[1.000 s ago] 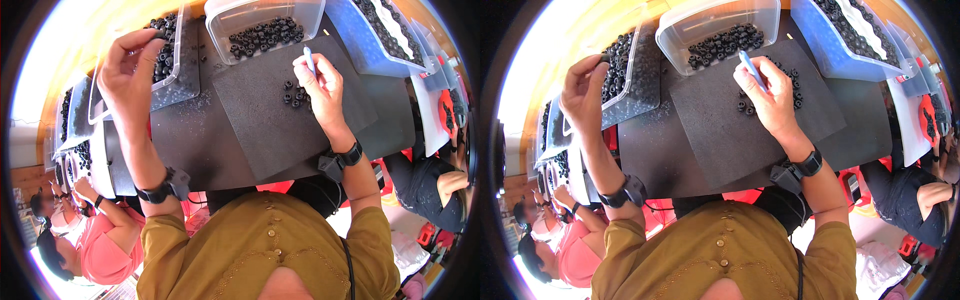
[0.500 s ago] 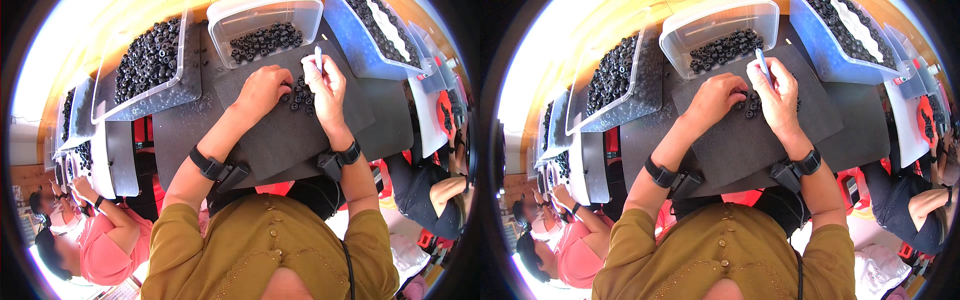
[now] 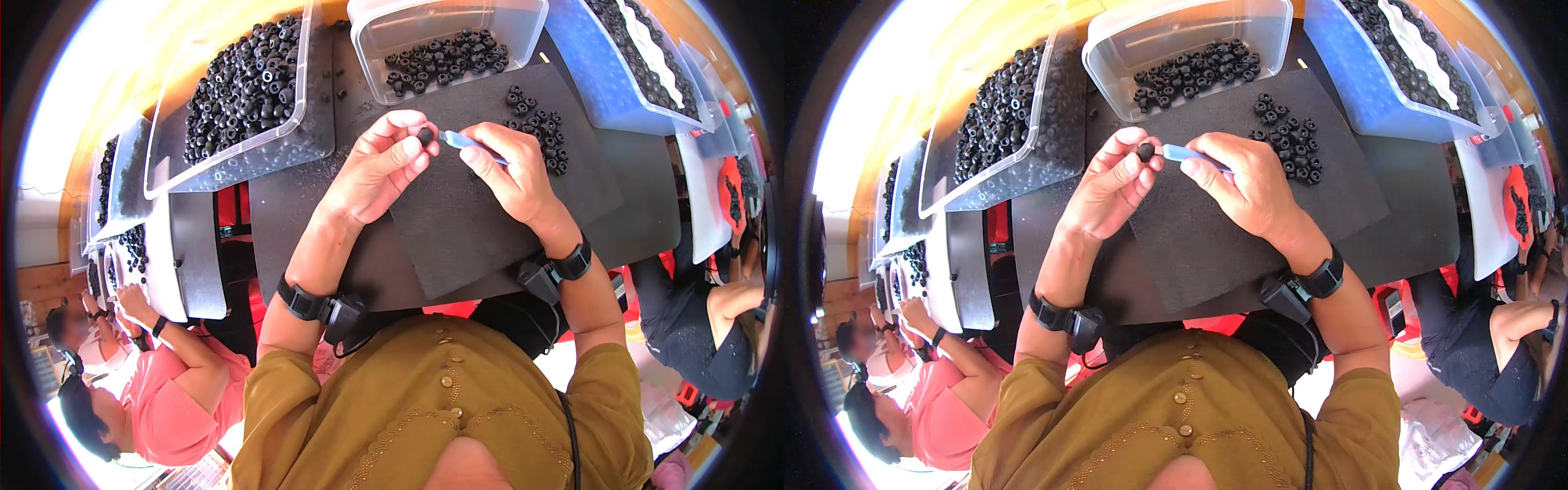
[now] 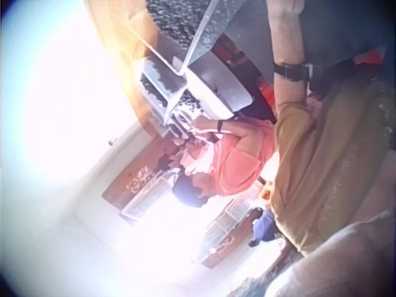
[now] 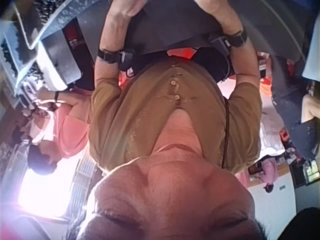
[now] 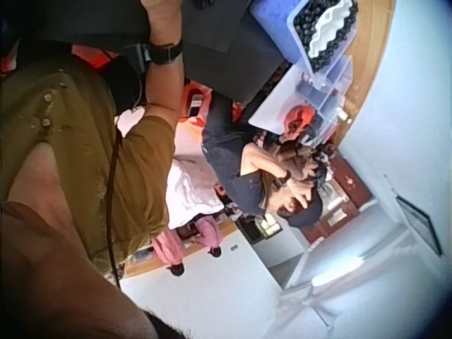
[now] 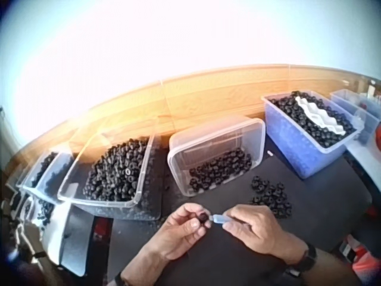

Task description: The recorder uses a small glue applicator to apply adhesive into the centers of small black plastic rubber-like circular components.

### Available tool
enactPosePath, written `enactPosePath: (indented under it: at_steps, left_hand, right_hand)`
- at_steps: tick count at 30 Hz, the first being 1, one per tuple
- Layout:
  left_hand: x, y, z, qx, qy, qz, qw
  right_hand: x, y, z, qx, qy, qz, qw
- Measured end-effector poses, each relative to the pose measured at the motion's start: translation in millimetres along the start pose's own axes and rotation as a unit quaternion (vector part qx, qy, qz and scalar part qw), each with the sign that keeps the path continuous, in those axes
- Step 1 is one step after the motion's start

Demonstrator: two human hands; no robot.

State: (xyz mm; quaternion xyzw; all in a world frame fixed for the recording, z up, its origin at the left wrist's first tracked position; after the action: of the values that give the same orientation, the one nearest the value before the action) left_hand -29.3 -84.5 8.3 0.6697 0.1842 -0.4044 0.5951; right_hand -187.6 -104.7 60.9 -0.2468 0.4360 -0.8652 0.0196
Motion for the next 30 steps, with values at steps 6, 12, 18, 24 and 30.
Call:
enactPosePath:
  at_steps: [6,12,18,24,30]
  left_hand:
    - [0.6,-1.8,0.8,-0.004,0.015,-0.016,1.0]
    - [4.8,-4.4,1.2,0.007,0.022,0.003,1.0]
    - [0.6,-0.1,0.1,-0.016,0.024,0.035,0.999]
    - [5.8,-1.8,-1.2,-0.007,0.049,0.008,0.999]
    - [2.5,-3.3,-0.2,0.009,0.027,-0.009,1.0]
  right_hand:
    - [-4.0,-1.5,-0.8,0.009,-0.023,-0.029,0.999]
    - [-3.3,-8.9,1.3,-0.002,-0.04,-0.054,0.998]
    - [-2.8,-9.9,0.8,0.007,-0.034,-0.069,0.997]
    - [-1.4,-10.3,1.1,0.002,-0.025,-0.075,0.997]
    - [-1.1,-11.8,2.4,0.011,-0.024,-0.088,0.996]
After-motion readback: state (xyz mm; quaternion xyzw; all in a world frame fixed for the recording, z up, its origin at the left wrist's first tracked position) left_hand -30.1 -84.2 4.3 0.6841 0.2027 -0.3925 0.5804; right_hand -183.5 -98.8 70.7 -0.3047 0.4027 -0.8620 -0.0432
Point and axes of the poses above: each hand's wrist, its own z-axis towards the middle knuckle, its own x-axis out of the back of the hand, y = z × x, the point moved 7 cm from there along z, towards the middle knuckle, and after that the axes turned 2 degrees about y, right-handed, at the moved point
